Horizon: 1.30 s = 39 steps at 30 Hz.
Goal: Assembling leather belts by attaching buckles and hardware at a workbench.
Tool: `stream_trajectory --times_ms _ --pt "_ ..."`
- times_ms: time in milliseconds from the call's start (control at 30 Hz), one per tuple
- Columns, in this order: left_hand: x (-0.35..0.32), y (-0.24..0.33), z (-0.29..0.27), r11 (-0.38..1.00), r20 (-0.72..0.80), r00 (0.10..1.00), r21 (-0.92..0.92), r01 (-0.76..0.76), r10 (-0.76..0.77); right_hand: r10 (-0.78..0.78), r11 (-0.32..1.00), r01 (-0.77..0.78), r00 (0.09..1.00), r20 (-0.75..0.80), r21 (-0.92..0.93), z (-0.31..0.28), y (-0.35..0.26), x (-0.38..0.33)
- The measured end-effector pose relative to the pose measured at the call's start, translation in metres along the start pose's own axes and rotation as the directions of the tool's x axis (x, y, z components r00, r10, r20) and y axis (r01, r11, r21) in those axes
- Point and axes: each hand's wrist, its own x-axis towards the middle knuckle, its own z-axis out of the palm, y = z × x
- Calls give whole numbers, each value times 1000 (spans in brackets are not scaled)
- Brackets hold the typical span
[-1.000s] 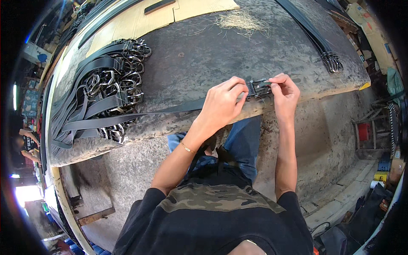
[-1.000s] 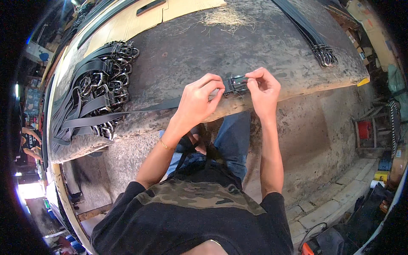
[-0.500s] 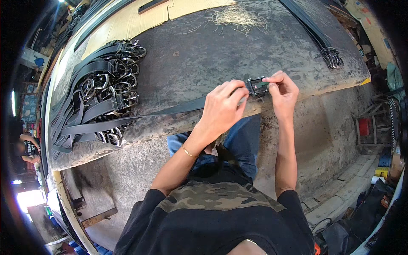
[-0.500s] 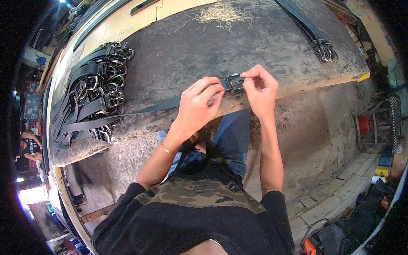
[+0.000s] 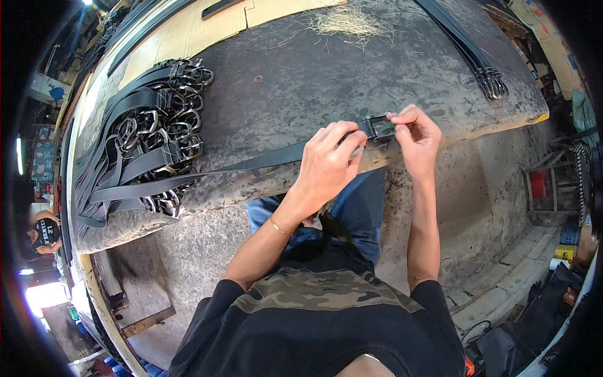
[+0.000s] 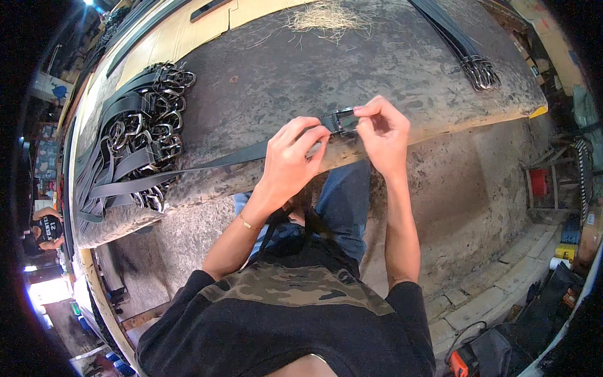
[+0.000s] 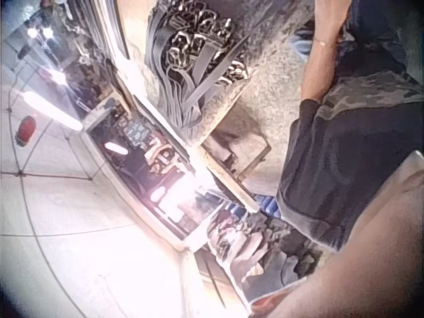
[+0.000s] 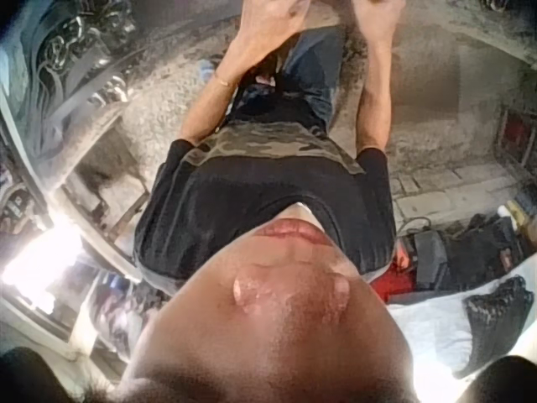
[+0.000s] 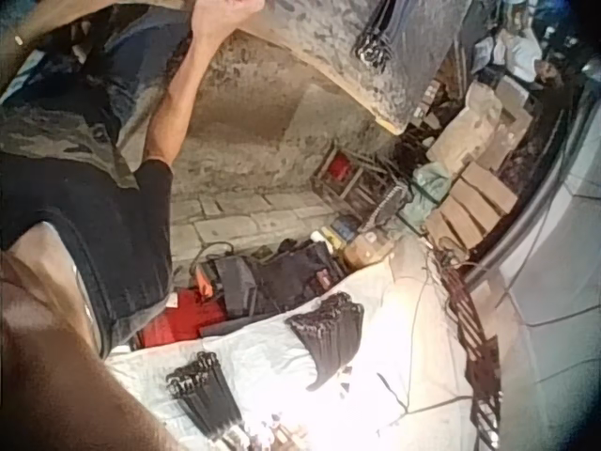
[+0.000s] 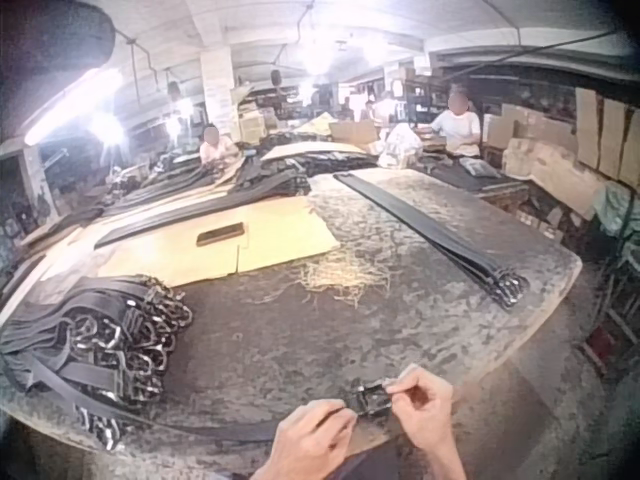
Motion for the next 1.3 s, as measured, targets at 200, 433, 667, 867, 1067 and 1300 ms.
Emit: stream_trajectory --times_ms 200,433,667,867,1067,1300 --pt "2 1 -2 998 32 997 -5 69 -69 43 991 -38 998 38 -126 4 -2 -1" --pt "1 0 0 996 36 996 -5 87 -87 38 979 -31 999 31 -202 7 -7 0" --pt "1 0 0 996 37 996 -12 86 -86 15 968 -8 1000 23 -252 8 -7 1" --pt "4 0 0 994 -6 996 -54 91 -92 51 978 -49 999 4 -204 7 -5 0" --pt "65 -11 -45 978 150 970 108 176 -191 101 995 -99 986 -135 17 6 -5 7" --pt "178 -82 -8 858 32 953 445 257 -302 212 940 -118 937 -279 319 6 1 14"
